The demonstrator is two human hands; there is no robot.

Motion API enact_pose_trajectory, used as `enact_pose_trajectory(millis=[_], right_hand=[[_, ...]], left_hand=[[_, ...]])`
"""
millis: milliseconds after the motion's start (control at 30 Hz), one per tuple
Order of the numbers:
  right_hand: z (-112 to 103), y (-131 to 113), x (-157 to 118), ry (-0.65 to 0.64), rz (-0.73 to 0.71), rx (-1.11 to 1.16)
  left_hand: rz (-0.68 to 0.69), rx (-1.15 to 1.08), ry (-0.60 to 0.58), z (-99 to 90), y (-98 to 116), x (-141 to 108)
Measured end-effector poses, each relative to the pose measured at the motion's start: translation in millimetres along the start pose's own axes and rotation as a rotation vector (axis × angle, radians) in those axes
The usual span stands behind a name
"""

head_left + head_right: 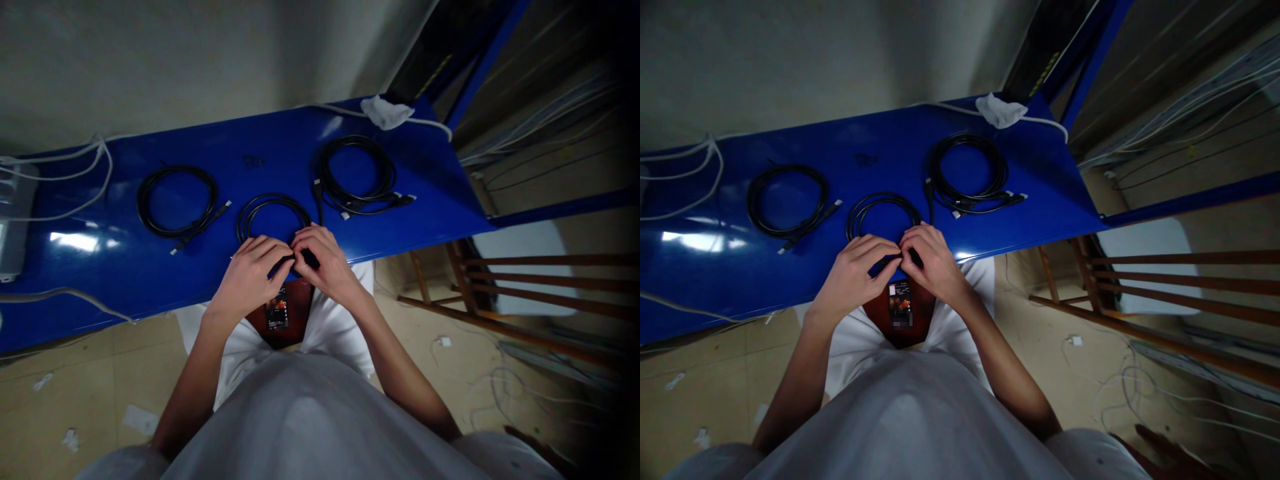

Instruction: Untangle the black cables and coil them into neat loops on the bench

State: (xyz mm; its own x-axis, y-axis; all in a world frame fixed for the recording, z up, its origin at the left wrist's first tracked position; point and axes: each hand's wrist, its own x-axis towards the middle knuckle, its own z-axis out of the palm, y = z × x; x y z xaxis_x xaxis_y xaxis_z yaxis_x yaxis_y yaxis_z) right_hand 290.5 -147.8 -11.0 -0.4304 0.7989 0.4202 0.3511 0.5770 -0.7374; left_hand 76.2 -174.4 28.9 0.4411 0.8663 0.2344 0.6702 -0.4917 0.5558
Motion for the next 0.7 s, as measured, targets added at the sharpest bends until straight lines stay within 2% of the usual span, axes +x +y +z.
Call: enact_pose_trajectory(millis=[267, 500, 700], right_hand=[[1, 1, -1, -0.028, 0.006, -0.031], [-3, 5, -5, -0.116, -0.114, -0.216], [-5, 0, -7, -0.14, -0.135, -0.293]], left_hand=[[0.053, 0.046, 0.02, 10.3, -4, -7], [0.148, 0.12, -0.031, 10.6, -5, -9], [0.204, 0.205, 0.048, 11.9, -5, -14]])
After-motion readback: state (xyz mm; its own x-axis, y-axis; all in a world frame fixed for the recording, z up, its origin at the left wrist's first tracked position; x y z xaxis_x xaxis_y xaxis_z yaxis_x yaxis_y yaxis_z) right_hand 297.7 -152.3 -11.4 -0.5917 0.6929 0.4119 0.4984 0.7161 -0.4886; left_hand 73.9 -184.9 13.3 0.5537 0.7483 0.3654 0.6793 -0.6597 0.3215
